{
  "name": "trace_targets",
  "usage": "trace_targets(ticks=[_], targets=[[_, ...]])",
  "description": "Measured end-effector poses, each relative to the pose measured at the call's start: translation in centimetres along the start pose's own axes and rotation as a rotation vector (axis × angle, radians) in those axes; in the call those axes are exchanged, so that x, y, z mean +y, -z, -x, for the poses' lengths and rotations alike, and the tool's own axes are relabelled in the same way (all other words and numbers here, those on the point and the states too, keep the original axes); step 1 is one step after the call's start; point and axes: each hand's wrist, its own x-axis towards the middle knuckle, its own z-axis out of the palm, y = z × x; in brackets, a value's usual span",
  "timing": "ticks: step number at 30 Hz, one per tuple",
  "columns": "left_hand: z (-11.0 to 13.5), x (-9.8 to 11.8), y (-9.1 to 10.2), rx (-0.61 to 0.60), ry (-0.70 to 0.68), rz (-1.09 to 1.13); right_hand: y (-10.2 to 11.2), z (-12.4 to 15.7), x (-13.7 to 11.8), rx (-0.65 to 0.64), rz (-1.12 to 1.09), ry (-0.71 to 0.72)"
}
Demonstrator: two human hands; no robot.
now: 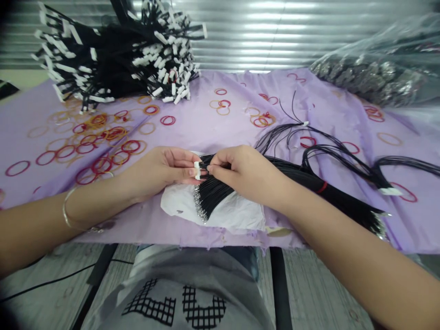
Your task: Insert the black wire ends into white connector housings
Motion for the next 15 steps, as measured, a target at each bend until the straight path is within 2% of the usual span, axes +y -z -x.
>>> trace_targets(ticks=[9, 15], targets=[[0.05, -0.41, 0.03, -0.003, -0.062, -0.030, -0.22, -0.03, 0.01, 0.019, -0.073, 0.004], [0.35, -0.27, -0.47, 0.050, -0.076, -0.031, -0.74, 0.00, -0.09, 0.069, -0.052, 0.088]])
